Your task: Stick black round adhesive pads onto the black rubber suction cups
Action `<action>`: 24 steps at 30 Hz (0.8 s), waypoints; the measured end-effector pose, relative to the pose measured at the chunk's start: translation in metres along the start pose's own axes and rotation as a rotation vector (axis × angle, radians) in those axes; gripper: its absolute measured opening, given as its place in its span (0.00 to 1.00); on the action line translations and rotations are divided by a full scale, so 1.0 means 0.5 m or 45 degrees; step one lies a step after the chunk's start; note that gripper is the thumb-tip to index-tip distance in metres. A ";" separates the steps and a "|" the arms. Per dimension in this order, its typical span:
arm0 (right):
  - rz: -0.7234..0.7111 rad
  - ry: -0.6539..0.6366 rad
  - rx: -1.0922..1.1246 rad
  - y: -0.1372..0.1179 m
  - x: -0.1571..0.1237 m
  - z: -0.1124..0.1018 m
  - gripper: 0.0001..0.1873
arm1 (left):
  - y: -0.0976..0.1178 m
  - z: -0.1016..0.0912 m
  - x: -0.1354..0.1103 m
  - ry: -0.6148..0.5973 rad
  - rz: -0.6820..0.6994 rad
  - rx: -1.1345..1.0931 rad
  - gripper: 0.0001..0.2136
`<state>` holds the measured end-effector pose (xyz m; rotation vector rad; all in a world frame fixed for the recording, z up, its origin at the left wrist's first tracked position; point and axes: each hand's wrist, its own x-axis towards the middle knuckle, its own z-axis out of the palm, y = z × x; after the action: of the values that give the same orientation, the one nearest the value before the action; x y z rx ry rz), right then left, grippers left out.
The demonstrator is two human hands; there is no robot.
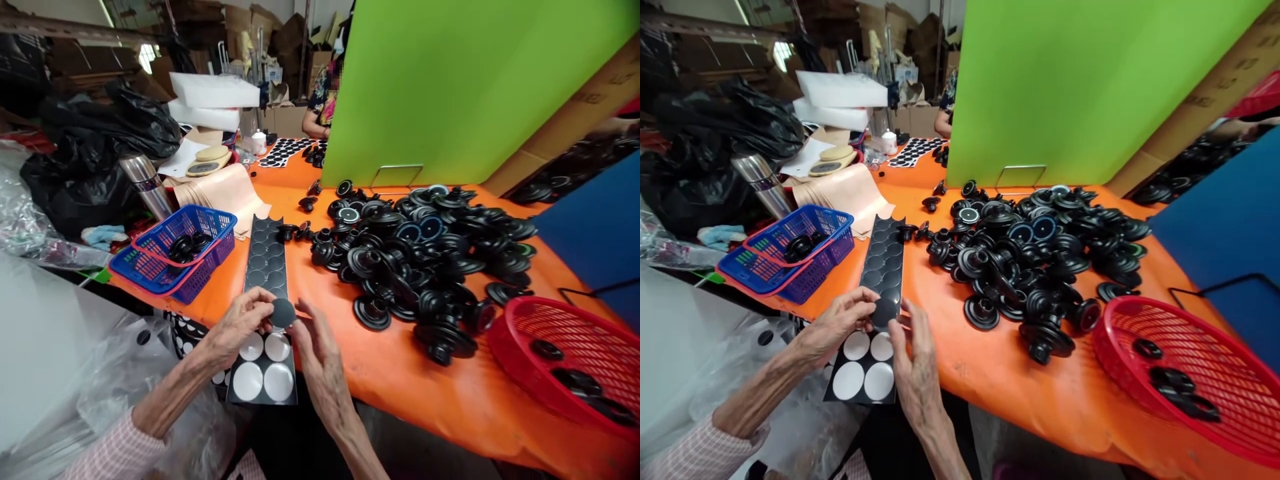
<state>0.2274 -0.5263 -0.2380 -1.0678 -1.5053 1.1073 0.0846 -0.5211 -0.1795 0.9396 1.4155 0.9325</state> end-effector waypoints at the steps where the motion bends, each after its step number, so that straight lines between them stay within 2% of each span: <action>1: 0.125 0.070 0.100 0.003 0.006 -0.008 0.14 | 0.006 0.008 0.011 -0.053 0.043 0.137 0.11; 3: 0.251 0.237 0.200 0.012 0.018 -0.025 0.15 | 0.021 0.025 0.040 -0.092 0.175 0.498 0.13; 6: 0.228 0.415 0.219 0.017 0.032 -0.051 0.15 | 0.044 0.057 0.115 0.118 0.419 0.920 0.15; 8: 0.219 0.382 0.232 0.010 0.032 -0.070 0.13 | 0.054 0.082 0.181 0.179 0.537 0.964 0.20; 10: 0.234 0.291 0.222 0.004 0.023 -0.089 0.13 | 0.055 0.103 0.245 0.072 0.604 0.882 0.26; 12: 0.256 0.233 0.193 0.005 0.010 -0.104 0.14 | 0.052 0.116 0.294 -0.008 0.601 0.758 0.25; 14: 0.276 0.185 0.173 0.015 -0.003 -0.115 0.15 | 0.047 0.117 0.318 0.001 0.546 0.658 0.19; 16: 0.276 0.157 0.145 0.032 -0.012 -0.123 0.15 | 0.046 0.106 0.316 0.010 0.448 0.530 0.16; 18: 0.228 0.161 0.081 0.045 -0.014 -0.128 0.14 | 0.044 0.088 0.289 -0.024 0.324 0.383 0.12; 21: 0.138 0.157 -0.009 0.044 -0.009 -0.132 0.12 | 0.036 0.060 0.216 -0.112 0.174 0.190 0.10; 24: 0.117 0.162 0.075 0.015 -0.002 -0.130 0.15 | 0.016 0.042 0.132 -0.162 0.047 -0.137 0.16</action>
<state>0.2922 -0.5163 -0.2366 -1.1539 -1.3276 1.1183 0.1032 -0.4560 -0.1970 0.9302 1.2329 0.9501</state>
